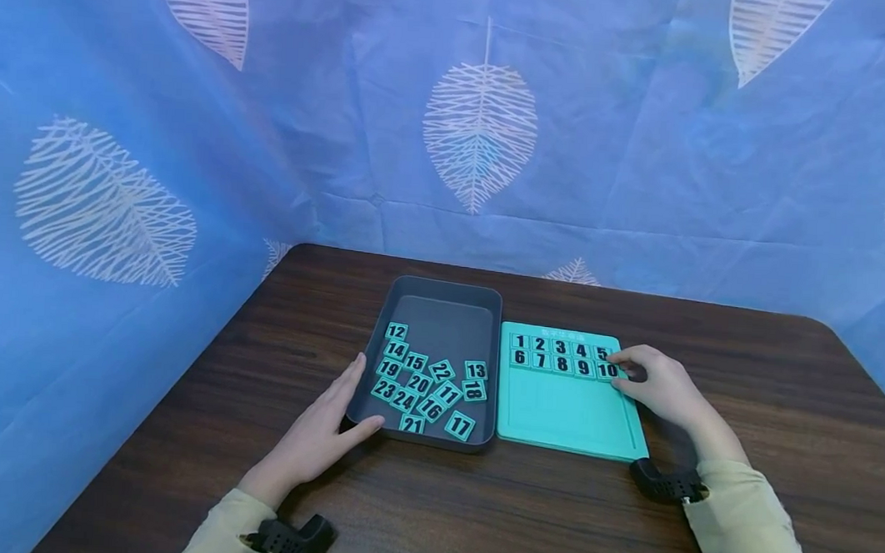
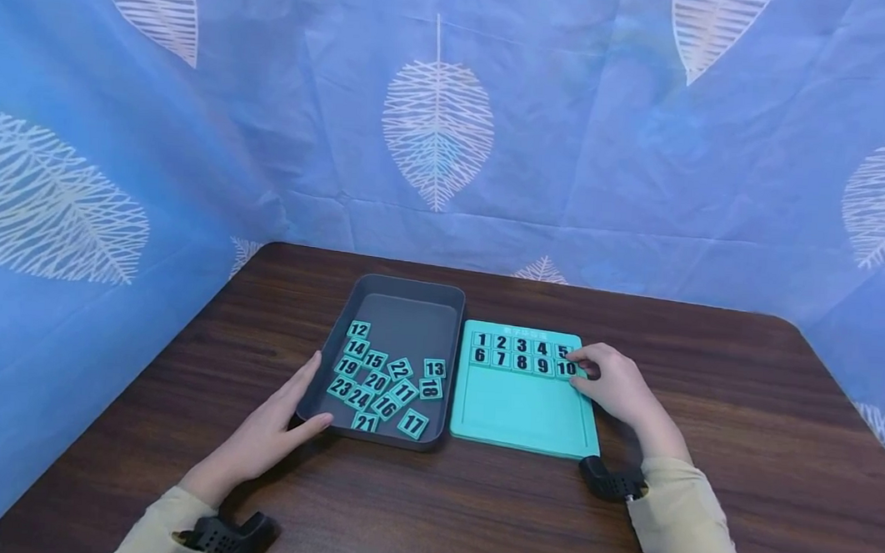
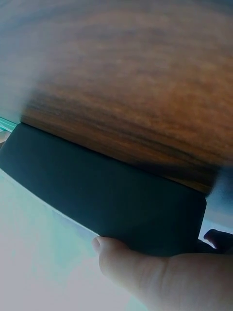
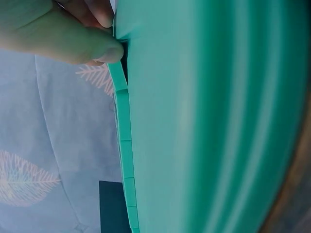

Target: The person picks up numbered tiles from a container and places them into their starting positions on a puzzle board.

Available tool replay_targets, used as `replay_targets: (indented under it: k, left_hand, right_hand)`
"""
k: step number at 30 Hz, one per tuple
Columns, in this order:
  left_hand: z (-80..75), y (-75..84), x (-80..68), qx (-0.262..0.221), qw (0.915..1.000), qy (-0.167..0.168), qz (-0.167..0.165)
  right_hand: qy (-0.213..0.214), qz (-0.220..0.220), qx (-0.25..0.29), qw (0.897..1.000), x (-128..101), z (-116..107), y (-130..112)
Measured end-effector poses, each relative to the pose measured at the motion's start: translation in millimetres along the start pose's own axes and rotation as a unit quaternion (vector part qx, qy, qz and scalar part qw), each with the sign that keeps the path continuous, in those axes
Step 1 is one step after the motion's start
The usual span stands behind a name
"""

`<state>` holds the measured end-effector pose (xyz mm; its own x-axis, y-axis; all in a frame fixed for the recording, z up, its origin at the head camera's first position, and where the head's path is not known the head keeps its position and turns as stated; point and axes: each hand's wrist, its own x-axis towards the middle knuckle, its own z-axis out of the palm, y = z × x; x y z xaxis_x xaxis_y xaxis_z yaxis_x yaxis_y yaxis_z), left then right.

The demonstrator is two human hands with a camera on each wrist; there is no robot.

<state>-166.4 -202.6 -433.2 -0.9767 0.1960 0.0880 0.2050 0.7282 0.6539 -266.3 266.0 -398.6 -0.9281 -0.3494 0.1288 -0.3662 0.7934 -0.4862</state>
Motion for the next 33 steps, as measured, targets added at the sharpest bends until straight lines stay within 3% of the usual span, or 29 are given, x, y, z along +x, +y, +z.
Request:
replay_targets:
  k: [16,23,28,33]
  left_hand:
    - [-2.0,4.3,1.3,0.001,0.9999,0.003,0.011]
    - [-2.0,3.7,-0.2,0.001,1.0000,-0.003,-0.001]
    - [-2.0,2.6,-0.9,-0.001,1.0000,-0.003,-0.002]
    - [-1.7,2.2,-0.2,0.003,1.0000,-0.001,0.002]
  right_hand:
    - [0.015,-0.014,-0.021,1.000,-1.3,-5.6,-3.4]
    - [0.009,-0.011,-0.020,1.000,1.0,-5.2,-7.5]
    - [0.033,-0.030,-0.024,0.999,1.6,-13.1,-31.3]
    - [0.051,-0.089,-0.012,0.995,0.1,-21.2,-77.7]
